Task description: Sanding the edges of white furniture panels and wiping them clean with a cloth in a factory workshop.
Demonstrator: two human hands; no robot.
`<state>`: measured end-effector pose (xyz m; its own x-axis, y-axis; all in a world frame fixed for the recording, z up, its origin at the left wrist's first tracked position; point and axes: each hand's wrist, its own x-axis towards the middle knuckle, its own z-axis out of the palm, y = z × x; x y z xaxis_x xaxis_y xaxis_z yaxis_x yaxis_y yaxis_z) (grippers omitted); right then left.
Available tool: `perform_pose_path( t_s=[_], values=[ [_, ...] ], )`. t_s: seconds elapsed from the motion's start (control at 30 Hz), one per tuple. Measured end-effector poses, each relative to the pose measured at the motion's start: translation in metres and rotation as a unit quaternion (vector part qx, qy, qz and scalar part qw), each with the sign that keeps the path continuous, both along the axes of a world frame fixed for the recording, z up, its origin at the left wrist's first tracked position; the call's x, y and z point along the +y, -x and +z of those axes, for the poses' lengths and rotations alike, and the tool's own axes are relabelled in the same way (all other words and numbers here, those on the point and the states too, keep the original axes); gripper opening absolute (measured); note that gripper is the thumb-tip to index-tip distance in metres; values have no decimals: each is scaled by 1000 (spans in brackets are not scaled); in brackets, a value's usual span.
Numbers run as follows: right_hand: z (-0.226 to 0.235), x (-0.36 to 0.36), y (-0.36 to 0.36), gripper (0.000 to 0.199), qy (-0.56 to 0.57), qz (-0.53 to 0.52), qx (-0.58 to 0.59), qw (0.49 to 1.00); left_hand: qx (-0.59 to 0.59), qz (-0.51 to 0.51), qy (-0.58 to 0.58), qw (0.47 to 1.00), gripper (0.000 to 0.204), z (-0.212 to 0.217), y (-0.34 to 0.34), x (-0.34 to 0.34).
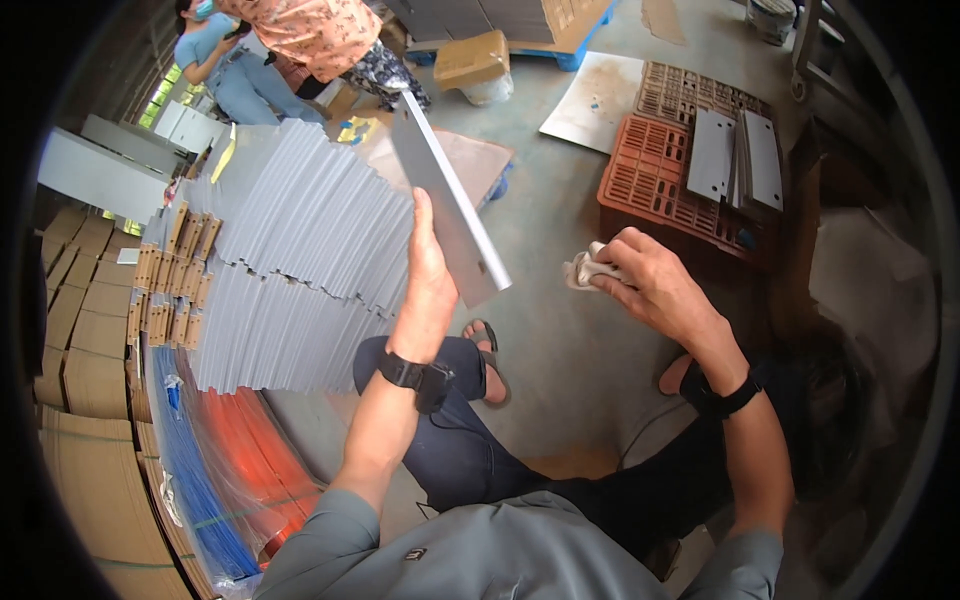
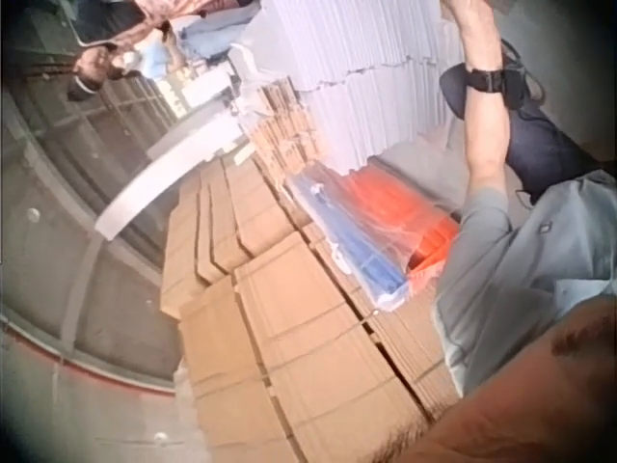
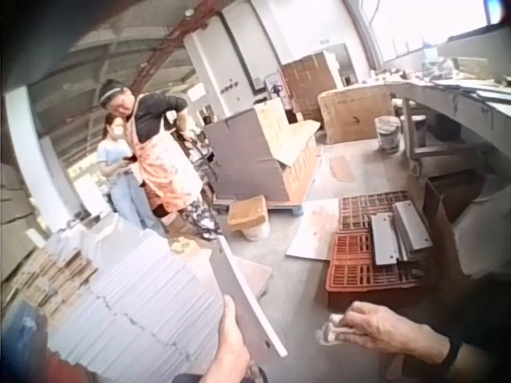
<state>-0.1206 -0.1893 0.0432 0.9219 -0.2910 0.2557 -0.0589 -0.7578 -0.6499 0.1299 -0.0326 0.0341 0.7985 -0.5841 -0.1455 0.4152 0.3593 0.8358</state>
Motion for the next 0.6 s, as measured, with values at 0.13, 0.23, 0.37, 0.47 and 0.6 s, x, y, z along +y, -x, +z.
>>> perform_pose_path(
  t_s=[0.13,0.23,0.37,0.47,0.6],
  values=[
    [20,16,-6,24,-31,-73,-189,979,177,-266,285,904,33,-13,12,10],
    [29,42,-20,34,-8,31,-232,972,185,-380,343,839,34,-22,31,16],
    [41,72,-54,42,78,146,-256,952,-309,-260,-66,912,50,-17,73,40],
    [51,33,-82,41,165,-2,-269,949,274,-486,308,771,40,-26,78,23],
    [15,-69,-91,34,-72,-256,-284,921,316,-532,227,752,33,-7,93,0]
  ],
)
